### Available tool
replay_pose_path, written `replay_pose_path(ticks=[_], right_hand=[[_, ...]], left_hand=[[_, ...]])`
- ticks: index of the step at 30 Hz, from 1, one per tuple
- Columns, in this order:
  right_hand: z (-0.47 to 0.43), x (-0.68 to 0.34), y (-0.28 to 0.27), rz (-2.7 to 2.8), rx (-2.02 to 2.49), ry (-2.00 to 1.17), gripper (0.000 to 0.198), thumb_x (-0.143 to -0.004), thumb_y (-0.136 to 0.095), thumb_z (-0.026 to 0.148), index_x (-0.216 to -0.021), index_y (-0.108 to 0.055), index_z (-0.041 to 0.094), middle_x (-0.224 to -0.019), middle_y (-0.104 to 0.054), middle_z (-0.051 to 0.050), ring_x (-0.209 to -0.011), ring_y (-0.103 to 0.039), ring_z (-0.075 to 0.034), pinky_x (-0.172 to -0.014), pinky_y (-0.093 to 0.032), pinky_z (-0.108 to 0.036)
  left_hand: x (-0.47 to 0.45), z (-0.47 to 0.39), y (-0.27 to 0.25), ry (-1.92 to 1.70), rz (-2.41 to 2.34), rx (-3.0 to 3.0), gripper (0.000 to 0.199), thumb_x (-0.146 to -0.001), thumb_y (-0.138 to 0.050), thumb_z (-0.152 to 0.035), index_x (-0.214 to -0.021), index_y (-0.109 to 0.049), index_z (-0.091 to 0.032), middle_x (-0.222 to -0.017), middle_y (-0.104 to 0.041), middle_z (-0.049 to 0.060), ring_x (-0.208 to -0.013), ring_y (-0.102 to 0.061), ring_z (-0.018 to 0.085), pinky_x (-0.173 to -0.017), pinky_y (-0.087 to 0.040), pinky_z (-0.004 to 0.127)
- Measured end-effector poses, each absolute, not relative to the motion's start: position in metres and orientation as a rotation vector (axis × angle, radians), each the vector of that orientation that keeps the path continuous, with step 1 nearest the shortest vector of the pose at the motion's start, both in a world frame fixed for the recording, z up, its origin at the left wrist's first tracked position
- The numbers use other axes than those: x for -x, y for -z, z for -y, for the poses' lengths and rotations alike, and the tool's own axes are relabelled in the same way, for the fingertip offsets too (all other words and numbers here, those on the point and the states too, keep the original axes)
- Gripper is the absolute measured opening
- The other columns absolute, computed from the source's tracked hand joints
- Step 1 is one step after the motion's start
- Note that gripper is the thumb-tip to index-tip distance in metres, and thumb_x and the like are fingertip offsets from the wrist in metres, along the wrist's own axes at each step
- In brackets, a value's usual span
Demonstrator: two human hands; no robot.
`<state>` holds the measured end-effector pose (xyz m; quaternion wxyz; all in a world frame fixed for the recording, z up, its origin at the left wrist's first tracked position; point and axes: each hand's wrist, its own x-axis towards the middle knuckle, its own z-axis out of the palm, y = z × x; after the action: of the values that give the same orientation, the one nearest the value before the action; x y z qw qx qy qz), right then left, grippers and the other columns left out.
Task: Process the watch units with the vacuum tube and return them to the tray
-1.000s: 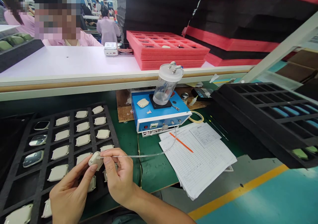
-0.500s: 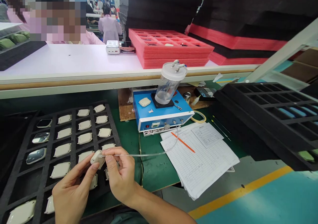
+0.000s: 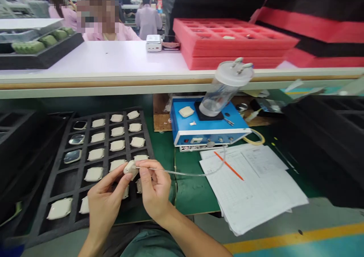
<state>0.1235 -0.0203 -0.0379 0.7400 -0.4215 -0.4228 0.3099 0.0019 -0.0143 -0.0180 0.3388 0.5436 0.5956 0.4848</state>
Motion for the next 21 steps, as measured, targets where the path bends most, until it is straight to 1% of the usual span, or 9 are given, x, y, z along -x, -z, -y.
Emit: replay_pose_path(ticks=[4,8,10,13,15,17,19,21], right_hand=[[0.016,-0.123,0.037,0.955,0.924,-0.654,0.016,-0.104,-0.062,0.029,-0.099,-0.076,0.022,-0.095,-0.080,-0.008,-0.089,-0.079,-0.020,-0.078,-0.066,-0.031],[0.012,-0.124,0.036,0.964,0.922,-0.618,0.017,-0.105,-0.061,0.031,-0.100,-0.075,0.022,-0.096,-0.081,-0.008,-0.089,-0.079,-0.020,-0.079,-0.067,-0.031],[0.014,-0.125,0.037,0.966,0.915,-0.625,0.017,-0.105,-0.061,0.031,-0.100,-0.075,0.023,-0.095,-0.081,-0.007,-0.089,-0.079,-0.019,-0.079,-0.066,-0.031],[0.020,-0.124,0.043,0.948,0.929,-0.638,0.015,-0.104,-0.063,0.028,-0.101,-0.077,0.023,-0.097,-0.081,-0.006,-0.090,-0.079,-0.018,-0.081,-0.065,-0.030],[0.025,-0.124,0.050,0.922,0.958,-0.640,0.014,-0.104,-0.064,0.026,-0.102,-0.077,0.024,-0.099,-0.081,-0.005,-0.094,-0.078,-0.018,-0.085,-0.065,-0.031],[0.029,-0.123,0.057,0.895,0.976,-0.661,0.013,-0.104,-0.064,0.026,-0.102,-0.077,0.023,-0.100,-0.080,-0.005,-0.097,-0.078,-0.019,-0.088,-0.065,-0.034],[0.032,-0.123,0.060,0.886,0.989,-0.697,0.013,-0.104,-0.064,0.028,-0.102,-0.076,0.022,-0.100,-0.080,-0.006,-0.096,-0.078,-0.021,-0.086,-0.066,-0.038],[0.035,-0.123,0.060,0.897,1.007,-0.720,0.014,-0.104,-0.066,0.029,-0.102,-0.076,0.021,-0.099,-0.079,-0.006,-0.093,-0.078,-0.021,-0.084,-0.066,-0.039]], left_hand=[[0.001,0.010,0.020,-1.268,-1.606,-1.411,0.033,-0.078,-0.083,-0.047,-0.102,-0.088,-0.025,-0.105,-0.085,0.006,-0.092,-0.083,0.027,-0.085,-0.067,0.032],[0.000,0.007,0.024,-1.271,-1.599,-1.431,0.036,-0.076,-0.083,-0.049,-0.102,-0.088,-0.025,-0.104,-0.085,0.005,-0.090,-0.083,0.026,-0.082,-0.067,0.031],[-0.003,0.009,0.024,-1.276,-1.604,-1.460,0.035,-0.079,-0.082,-0.048,-0.104,-0.087,-0.024,-0.104,-0.086,0.006,-0.089,-0.083,0.025,-0.081,-0.066,0.030],[-0.003,0.013,0.020,-1.260,-1.586,-1.599,0.031,-0.089,-0.073,-0.043,-0.107,-0.085,-0.021,-0.105,-0.085,0.007,-0.091,-0.082,0.025,-0.082,-0.065,0.032],[0.010,0.010,0.012,-1.240,-1.595,-1.761,0.032,-0.097,-0.062,-0.039,-0.111,-0.082,-0.020,-0.109,-0.084,0.009,-0.098,-0.080,0.025,-0.087,-0.063,0.034],[0.040,0.003,-0.002,-1.191,-1.701,-1.949,0.035,-0.101,-0.052,-0.038,-0.114,-0.079,-0.020,-0.112,-0.083,0.011,-0.105,-0.076,0.027,-0.095,-0.059,0.039],[0.082,-0.003,-0.017,-1.016,-1.870,-2.112,0.038,-0.101,-0.048,-0.042,-0.114,-0.078,-0.021,-0.112,-0.081,0.012,-0.105,-0.073,0.031,-0.096,-0.055,0.044],[0.125,-0.005,-0.028,-0.756,-1.936,-2.174,0.040,-0.102,-0.044,-0.046,-0.113,-0.076,-0.024,-0.112,-0.080,0.011,-0.103,-0.070,0.032,-0.096,-0.053,0.045]])
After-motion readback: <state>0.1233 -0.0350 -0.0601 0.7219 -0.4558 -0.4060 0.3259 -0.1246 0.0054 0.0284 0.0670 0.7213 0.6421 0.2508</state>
